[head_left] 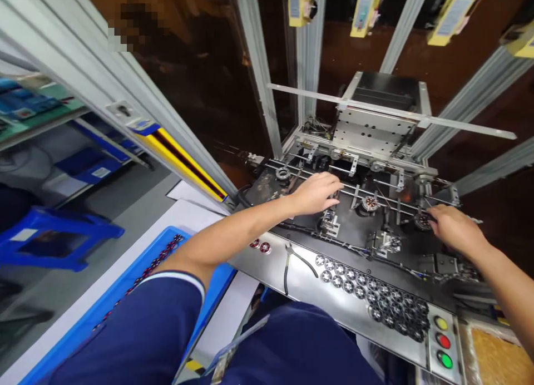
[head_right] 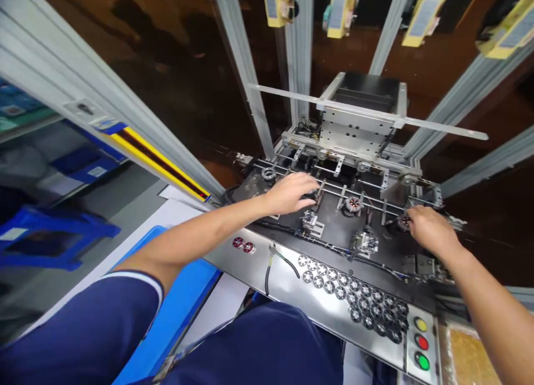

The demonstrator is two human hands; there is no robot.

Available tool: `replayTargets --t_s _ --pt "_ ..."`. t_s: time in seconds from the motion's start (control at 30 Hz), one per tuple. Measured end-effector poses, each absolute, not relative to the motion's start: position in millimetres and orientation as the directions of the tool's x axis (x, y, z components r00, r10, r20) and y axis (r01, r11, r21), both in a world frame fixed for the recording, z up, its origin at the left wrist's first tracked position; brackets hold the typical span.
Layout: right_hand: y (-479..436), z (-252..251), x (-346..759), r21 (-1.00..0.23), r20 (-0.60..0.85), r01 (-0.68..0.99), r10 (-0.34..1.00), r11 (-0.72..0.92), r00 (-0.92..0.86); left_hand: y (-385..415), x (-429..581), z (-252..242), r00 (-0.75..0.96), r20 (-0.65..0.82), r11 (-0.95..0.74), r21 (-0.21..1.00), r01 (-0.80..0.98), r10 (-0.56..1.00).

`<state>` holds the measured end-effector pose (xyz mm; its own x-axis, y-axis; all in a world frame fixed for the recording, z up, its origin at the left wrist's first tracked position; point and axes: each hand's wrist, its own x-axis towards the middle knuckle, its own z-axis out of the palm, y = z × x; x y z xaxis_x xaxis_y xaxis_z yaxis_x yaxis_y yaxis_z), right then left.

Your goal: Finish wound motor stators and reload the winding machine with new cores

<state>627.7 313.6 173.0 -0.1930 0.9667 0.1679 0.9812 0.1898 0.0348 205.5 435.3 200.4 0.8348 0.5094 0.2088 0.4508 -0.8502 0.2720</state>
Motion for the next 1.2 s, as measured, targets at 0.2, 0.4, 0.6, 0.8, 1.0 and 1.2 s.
replayTargets --t_s 0.2,0.4,0.6,0.8,1.0,1.2 --pt "307.7 114.6 690.0 0.076 0.036 0.993 0.995 0.088 -0.091 473.9 344.9 150.7 0.937 0.017 -0.914 0.223 0.338 0.35" --pt "306.1 85.5 699.7 0.027 0.019 0.997 0.997 0.069 -0.069 478.2 368.2 118.0 0.95 -0.074 -0.927 0.208 0.312 0.303" --pt "311.7 74.7 703.7 -0.011 0.011 0.996 0.996 0.092 -0.092 482.5 372.5 116.1 0.944 -0.156 -0.922 0.22 0.319 0.29" --pt "312.0 72.4 707.2 -0.012 -0.009 0.997 0.997 0.08 -0.08 489.6 379.5 119.3 0.941 -0.173 -0.906 0.267 0.328 0.29" --pt "316.2 76.3 712.1 -0.021 -0.05 0.993 0.992 0.118 -0.119 484.7 379.1 129.0 0.944 -0.071 -0.874 0.361 0.325 0.321" --pt "322.2 77.8 717.9 -0.025 -0.104 0.99 0.984 0.141 -0.142 439.5 342.9 177.0 0.913 0.216 -0.857 0.468 0.215 0.347"
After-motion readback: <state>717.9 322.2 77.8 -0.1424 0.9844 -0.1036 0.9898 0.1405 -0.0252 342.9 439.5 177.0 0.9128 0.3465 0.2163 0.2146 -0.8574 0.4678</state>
